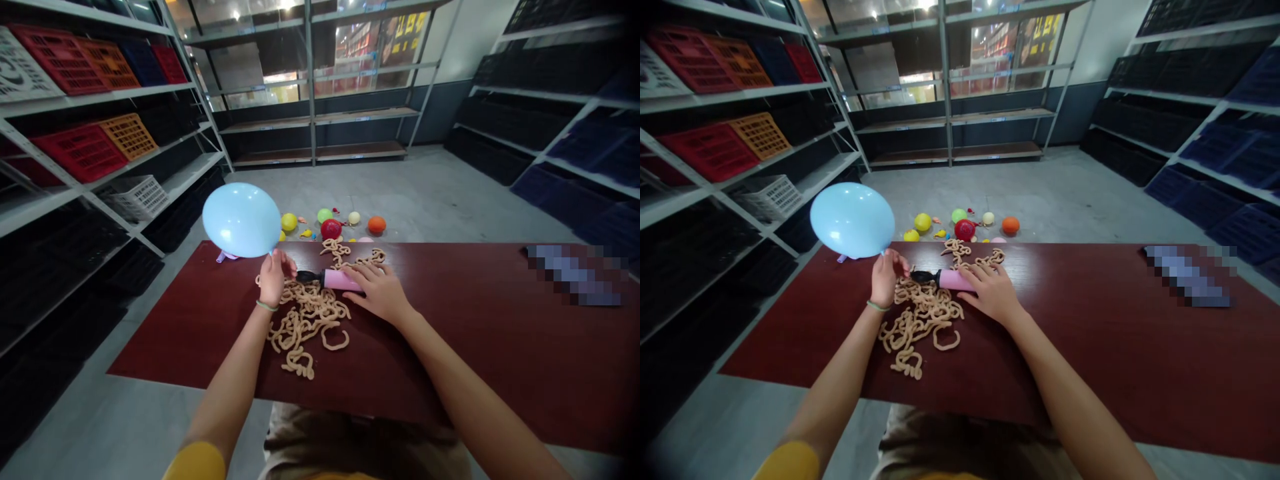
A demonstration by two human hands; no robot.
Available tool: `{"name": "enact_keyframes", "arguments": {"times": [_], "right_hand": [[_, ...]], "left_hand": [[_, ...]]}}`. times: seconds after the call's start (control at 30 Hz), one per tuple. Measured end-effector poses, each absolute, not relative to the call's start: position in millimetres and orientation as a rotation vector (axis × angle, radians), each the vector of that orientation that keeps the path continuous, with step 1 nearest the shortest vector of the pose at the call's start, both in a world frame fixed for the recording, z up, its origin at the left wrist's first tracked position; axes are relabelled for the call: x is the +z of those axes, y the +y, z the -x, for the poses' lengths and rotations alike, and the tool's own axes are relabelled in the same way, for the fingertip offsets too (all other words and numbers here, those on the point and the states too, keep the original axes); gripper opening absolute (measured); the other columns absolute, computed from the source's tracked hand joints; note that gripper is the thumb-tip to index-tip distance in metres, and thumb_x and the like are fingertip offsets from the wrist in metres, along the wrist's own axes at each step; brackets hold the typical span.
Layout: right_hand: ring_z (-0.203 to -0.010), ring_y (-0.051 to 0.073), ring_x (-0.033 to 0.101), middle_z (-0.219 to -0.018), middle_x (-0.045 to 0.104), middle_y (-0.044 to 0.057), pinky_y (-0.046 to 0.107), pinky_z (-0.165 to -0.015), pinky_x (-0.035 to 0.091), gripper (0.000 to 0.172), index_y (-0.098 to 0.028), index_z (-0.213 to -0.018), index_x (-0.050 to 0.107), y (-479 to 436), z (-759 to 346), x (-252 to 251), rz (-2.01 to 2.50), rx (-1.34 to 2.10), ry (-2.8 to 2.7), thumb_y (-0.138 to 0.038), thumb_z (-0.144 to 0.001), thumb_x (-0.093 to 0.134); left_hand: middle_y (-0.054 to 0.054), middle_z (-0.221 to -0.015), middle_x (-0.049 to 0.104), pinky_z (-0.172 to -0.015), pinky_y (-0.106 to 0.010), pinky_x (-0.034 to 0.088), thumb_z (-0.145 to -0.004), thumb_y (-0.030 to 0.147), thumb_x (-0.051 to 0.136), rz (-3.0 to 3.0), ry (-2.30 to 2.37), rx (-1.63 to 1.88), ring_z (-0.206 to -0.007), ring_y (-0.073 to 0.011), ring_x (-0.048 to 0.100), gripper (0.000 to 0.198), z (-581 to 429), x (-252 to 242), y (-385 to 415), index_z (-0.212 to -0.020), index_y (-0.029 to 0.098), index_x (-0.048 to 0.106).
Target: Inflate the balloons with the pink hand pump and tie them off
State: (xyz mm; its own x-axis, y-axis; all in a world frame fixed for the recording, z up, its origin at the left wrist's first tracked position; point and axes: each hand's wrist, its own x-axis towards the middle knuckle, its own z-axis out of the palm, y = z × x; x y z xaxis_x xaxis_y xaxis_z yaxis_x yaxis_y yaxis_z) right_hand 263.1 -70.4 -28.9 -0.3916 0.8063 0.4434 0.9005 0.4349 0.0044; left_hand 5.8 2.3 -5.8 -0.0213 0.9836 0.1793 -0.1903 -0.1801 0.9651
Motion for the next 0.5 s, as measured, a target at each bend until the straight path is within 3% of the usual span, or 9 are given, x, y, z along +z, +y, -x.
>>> {"name": "enact_keyframes", "arguments": {"times": [0.17,0.5], "right_hand": [[-0.122,0.028,0.054,-0.136,0.06,0.009,0.044,-0.104,0.034,0.054,-0.023,-0.138,0.055,-70.2,-262.9,-30.7,1.421,-0.366,-2.288,-0.053,-0.093,0.054],[-0.121,0.026,0.054,-0.134,0.06,0.01,0.043,-0.106,0.036,0.051,-0.021,-0.14,0.052,-73.3,-258.9,-25.2,1.375,-0.355,-2.267,-0.046,-0.095,0.053]], "left_hand": [[0.002,-0.054,0.058,-0.038,-0.023,0.034,-0.092,0.065,0.041,-1.412,1.098,1.235,-0.036,-0.0093,0.046,0.047,-7.5,-7.7,-6.1,-0.072,0.021,0.044],[0.004,-0.05,0.056,-0.042,-0.025,0.035,-0.096,0.058,0.034,-1.589,1.177,1.05,-0.034,-0.0107,0.046,0.046,-10.0,-7.7,-10.0,-0.071,0.022,0.046]]}}
